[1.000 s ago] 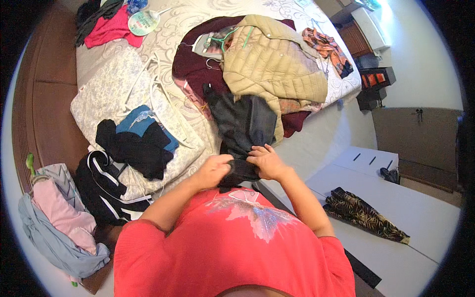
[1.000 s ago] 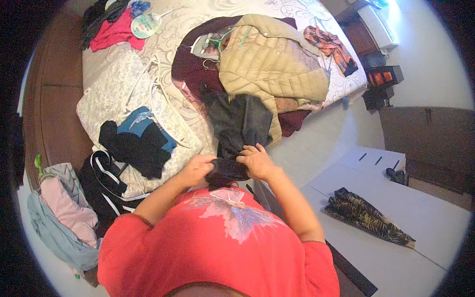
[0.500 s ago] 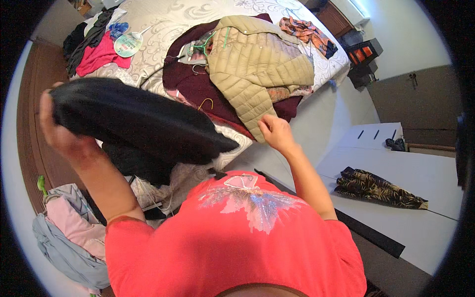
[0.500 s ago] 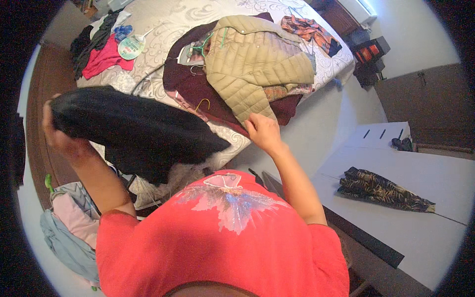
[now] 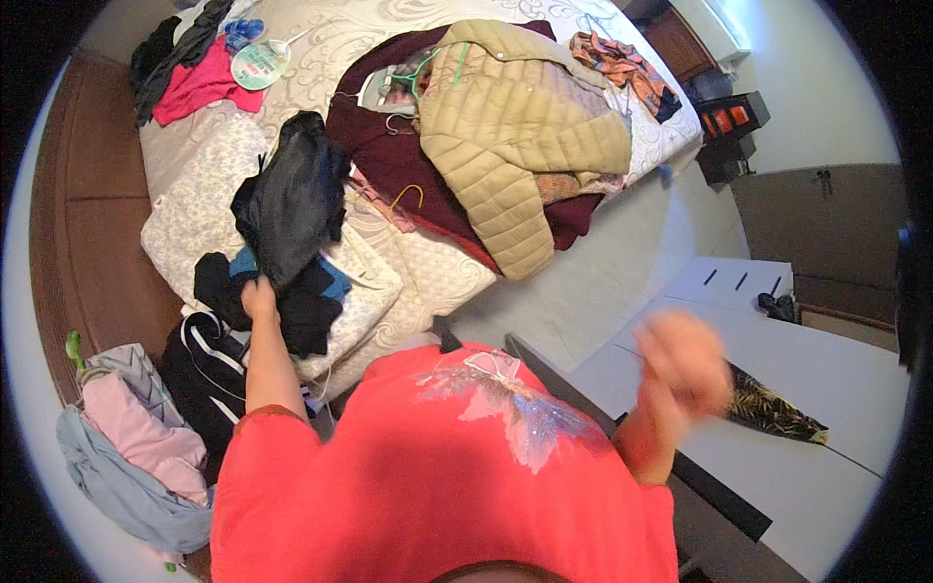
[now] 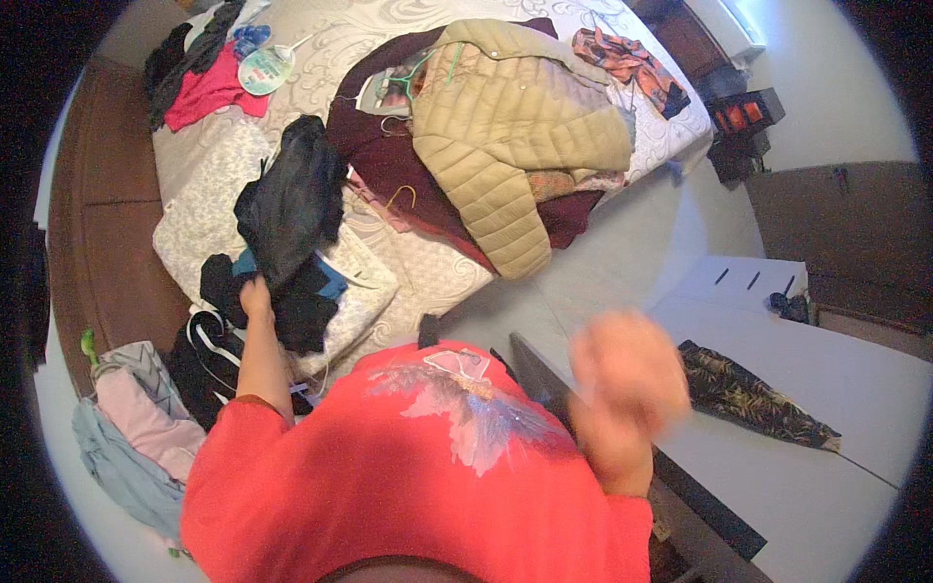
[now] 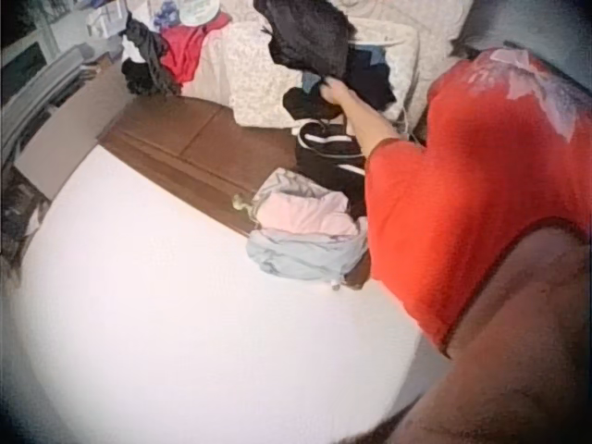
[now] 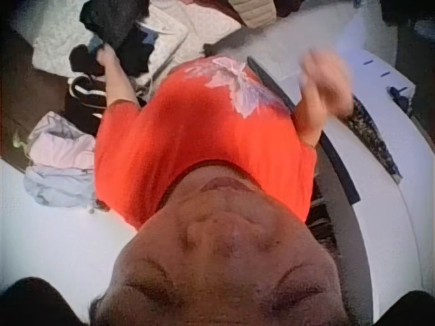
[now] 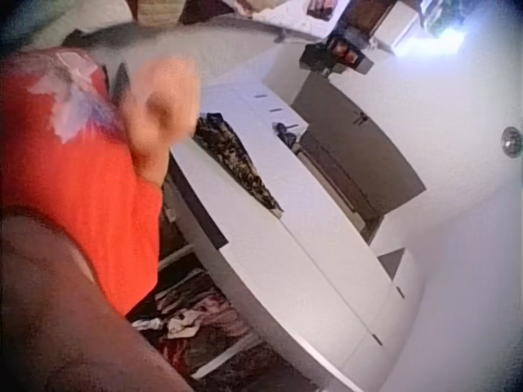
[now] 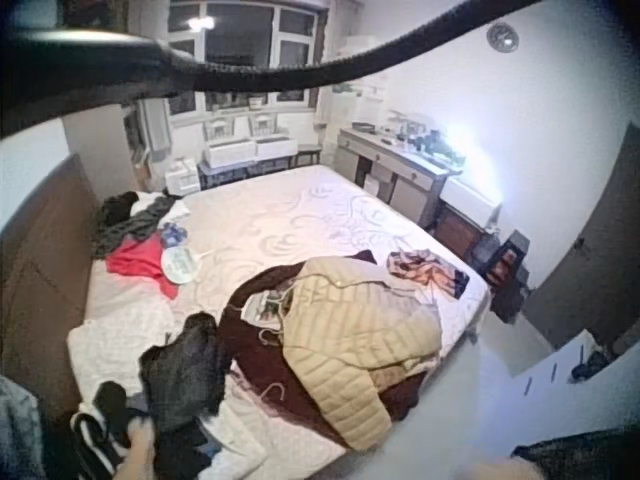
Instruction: The person picks up various garments from a bed, places them on hangers, and hangs them in a closet. Items handled include a striped shirt, a quilted jacket, a patterned top, a scarf, and a hoodie. The person repeatedly moves between the bed and the closet to store each item.
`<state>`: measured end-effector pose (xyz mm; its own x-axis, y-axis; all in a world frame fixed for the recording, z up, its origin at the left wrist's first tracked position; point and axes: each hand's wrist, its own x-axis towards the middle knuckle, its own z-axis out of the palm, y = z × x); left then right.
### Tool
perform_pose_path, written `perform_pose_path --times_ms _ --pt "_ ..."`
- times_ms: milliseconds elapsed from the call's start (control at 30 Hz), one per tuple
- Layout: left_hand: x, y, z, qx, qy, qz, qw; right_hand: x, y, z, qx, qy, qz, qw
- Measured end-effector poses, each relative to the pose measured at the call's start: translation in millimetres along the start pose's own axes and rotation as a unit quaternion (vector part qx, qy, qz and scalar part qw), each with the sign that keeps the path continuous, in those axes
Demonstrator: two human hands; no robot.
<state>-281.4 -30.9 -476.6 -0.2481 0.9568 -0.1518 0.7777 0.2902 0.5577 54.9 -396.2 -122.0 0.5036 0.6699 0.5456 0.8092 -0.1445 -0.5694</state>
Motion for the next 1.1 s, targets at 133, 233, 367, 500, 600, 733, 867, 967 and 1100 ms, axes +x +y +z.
perform_pose_path --times_ms 133,233,367,500,600,733,867,967,1100 --pt "0 -22 20 0.057 -0.035 -0.076 0.995 30 -70 -6 0.419 0.318 -0.42 0.74" --pt "16 -42 13 0.079 0.04 -0.067 0.994 43 -82 7 0.254 0.38 -0.526 0.717" --pt "-21 82 -9 0.086 0.153 0.025 0.984 33 -75 22 0.238 0.404 -0.522 0.712" --pt "-18 105 3 0.032 0.187 0.28 0.941 27 -31 34 0.293 0.182 -0.62 0.704" --pt "-43 155 21 -0.062 0.115 0.409 0.903 45 -44 36 0.211 0.353 -0.555 0.723" --pt "-81 204 103 -0.178 -0.162 0.339 0.91 47 -57 31 0.187 0.414 -0.507 0.732" --pt "-86 222 211 -0.172 -0.288 0.275 0.901 52 -25 60 0.221 0.392 -0.503 0.738" --pt "-100 273 275 -0.076 -0.369 0.244 0.894 38 2 65 0.022 0.139 -0.336 0.931" --pt "-77 286 310 -0.035 -0.339 0.092 0.936 4 88 67 -0.096 -0.198 0.087 0.972"
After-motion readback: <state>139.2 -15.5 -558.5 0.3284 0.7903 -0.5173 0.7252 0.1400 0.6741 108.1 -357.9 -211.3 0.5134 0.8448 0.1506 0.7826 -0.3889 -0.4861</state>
